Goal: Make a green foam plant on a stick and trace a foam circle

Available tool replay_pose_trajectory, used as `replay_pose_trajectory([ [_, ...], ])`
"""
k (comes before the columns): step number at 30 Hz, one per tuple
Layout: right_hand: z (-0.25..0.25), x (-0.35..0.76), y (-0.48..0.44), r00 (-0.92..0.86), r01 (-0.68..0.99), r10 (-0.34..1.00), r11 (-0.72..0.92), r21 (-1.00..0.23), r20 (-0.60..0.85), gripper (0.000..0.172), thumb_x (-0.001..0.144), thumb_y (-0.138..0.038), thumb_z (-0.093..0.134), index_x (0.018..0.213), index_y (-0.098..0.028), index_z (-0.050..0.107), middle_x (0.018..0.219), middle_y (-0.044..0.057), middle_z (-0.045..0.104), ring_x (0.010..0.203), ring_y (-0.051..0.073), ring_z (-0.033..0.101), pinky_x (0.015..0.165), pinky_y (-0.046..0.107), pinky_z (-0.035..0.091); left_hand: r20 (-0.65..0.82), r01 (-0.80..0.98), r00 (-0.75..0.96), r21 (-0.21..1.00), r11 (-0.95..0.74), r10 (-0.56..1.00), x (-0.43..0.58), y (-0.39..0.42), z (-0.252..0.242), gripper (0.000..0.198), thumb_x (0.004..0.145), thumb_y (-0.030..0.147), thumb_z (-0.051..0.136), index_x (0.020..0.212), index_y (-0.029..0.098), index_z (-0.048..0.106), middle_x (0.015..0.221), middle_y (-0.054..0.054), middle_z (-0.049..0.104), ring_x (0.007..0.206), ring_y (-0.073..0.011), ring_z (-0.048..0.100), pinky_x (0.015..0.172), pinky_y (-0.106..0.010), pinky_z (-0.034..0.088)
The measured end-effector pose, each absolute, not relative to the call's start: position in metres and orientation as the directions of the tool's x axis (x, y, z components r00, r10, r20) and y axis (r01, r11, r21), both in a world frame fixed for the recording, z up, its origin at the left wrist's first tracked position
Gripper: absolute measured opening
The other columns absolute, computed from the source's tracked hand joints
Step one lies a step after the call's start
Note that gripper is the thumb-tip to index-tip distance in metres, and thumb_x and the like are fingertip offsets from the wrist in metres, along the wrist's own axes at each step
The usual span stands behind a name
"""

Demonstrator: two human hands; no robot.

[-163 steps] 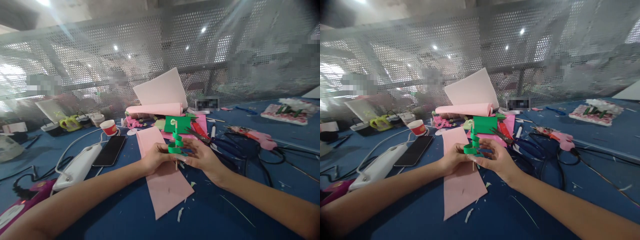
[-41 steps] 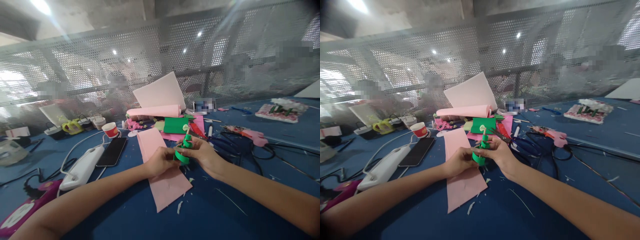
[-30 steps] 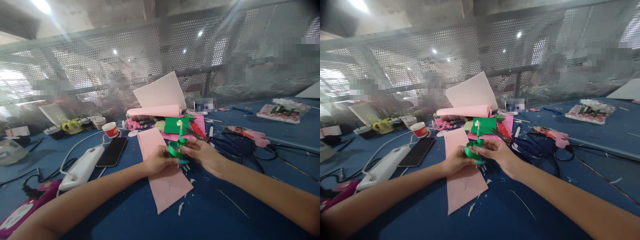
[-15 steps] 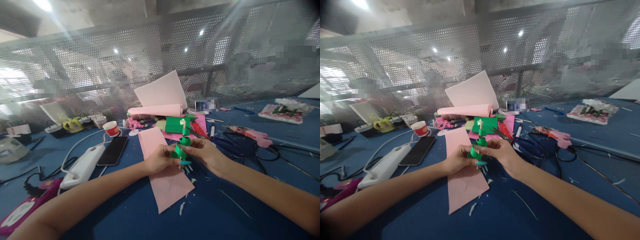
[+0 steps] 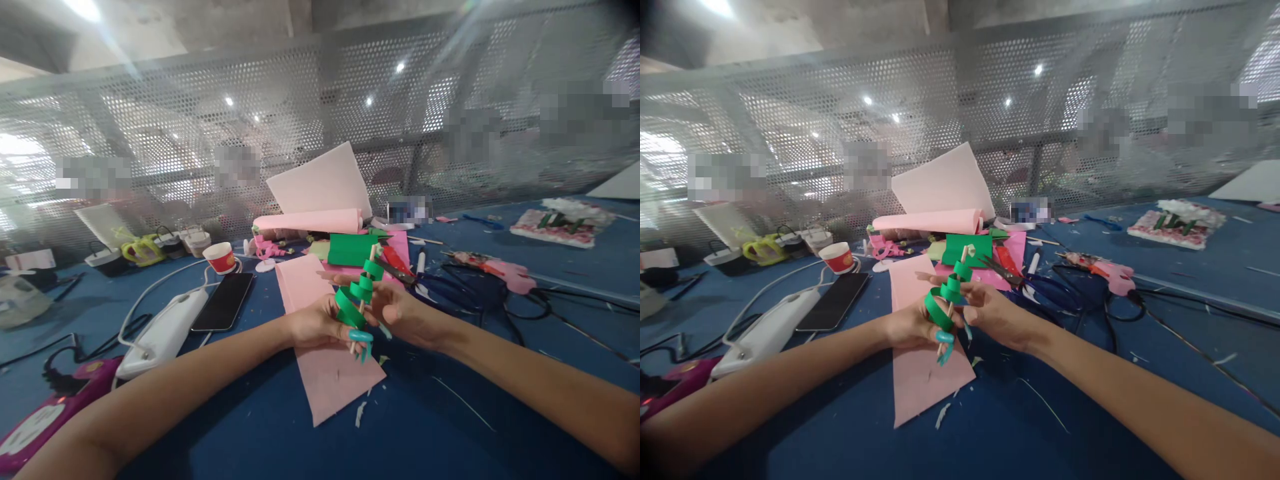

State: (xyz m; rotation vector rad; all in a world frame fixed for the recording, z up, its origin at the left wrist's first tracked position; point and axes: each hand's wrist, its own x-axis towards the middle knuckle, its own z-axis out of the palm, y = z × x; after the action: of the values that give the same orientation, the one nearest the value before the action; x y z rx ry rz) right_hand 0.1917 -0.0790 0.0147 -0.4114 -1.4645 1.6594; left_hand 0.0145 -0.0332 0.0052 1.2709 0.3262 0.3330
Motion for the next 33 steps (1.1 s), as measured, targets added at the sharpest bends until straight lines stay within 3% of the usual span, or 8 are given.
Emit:
replay_pose_trajectory([
  [5, 0.017, 0.19, -0.08, -0.611, -0.414, 0.758, -0.06, -0.908, 0.228, 0.055, 0.05, -0.06, 0.081, 0.091, -0.024, 0.074, 0.061, -0.005, 0.051, 0.058, 0.011, 0.049, 0.064, 0.028, 0.049, -0.104, -0.036, 0.901, 0.949, 0.313, 0.42, 0.013, -0.039, 0.01, 0.032, 0.058, 0.025, 0.084, 0.085, 0.013, 0.073, 0.067, -0.001, 0.069, 0.056, -0.0124, 0.063, 0.062, -0.028, 0.049],
  [11, 0.012, 0.192, -0.076, -0.458, -0.493, 0.855, -0.018, -0.87, 0.242, 0.037, 0.053, -0.046, 0.086, 0.078, -0.022, 0.074, 0.065, -0.003, 0.055, 0.057, 0.01, 0.046, 0.057, 0.024, 0.046, -0.006, -0.135, 0.87, 0.959, 0.251, 0.494, 0.016, -0.036, 0.002, 0.029, 0.058, 0.028, 0.084, 0.081, 0.015, 0.072, 0.064, -0.002, 0.068, 0.055, -0.0112, 0.063, 0.06, -0.025, 0.052],
  [15, 0.013, 0.194, -0.074, -0.346, -0.461, 0.922, -0.008, -0.888, 0.172, 0.036, 0.054, -0.042, 0.087, 0.08, -0.022, 0.074, 0.075, 0.001, 0.066, 0.066, 0.013, 0.057, 0.064, 0.028, 0.05, 0.109, -0.185, 0.797, 0.98, 0.069, 0.594, 0.019, -0.035, 0.0, 0.022, 0.064, 0.028, 0.081, 0.079, 0.014, 0.072, 0.069, -0.003, 0.066, 0.059, -0.0104, 0.062, 0.064, -0.026, 0.052],
  [20, 0.011, 0.197, -0.072, -0.217, -0.41, 0.962, 0.064, -0.91, 0.165, 0.034, 0.058, -0.039, 0.085, 0.084, -0.023, 0.071, 0.083, 0.002, 0.07, 0.076, 0.017, 0.065, 0.069, 0.03, 0.051, 0.165, -0.124, 0.692, 0.986, -0.109, 0.703, 0.022, -0.04, 0.008, 0.017, 0.067, 0.028, 0.078, 0.072, 0.013, 0.072, 0.075, -0.004, 0.063, 0.065, -0.0104, 0.059, 0.066, -0.025, 0.051],
  [29, 0.01, 0.193, -0.072, -0.2, -0.422, 0.959, 0.1, -0.901, 0.2, 0.037, 0.06, -0.046, 0.083, 0.086, -0.023, 0.07, 0.092, 0.004, 0.07, 0.088, 0.021, 0.065, 0.078, 0.036, 0.052, 0.208, -0.104, 0.587, 0.978, -0.182, 0.782, 0.026, -0.043, 0.011, 0.017, 0.064, 0.027, 0.08, 0.07, 0.013, 0.071, 0.082, -0.004, 0.063, 0.073, -0.0126, 0.058, 0.068, -0.027, 0.049],
  [33, 0.013, 0.193, -0.073, -0.231, -0.422, 0.954, 0.079, -0.903, 0.191, 0.039, 0.059, -0.041, 0.084, 0.092, -0.024, 0.07, 0.099, 0.005, 0.071, 0.095, 0.022, 0.065, 0.081, 0.036, 0.052, 0.178, -0.156, 0.57, 0.982, -0.107, 0.802, 0.026, -0.043, 0.008, 0.02, 0.062, 0.024, 0.081, 0.076, 0.015, 0.071, 0.082, -0.002, 0.064, 0.07, -0.0117, 0.058, 0.065, -0.025, 0.049],
])
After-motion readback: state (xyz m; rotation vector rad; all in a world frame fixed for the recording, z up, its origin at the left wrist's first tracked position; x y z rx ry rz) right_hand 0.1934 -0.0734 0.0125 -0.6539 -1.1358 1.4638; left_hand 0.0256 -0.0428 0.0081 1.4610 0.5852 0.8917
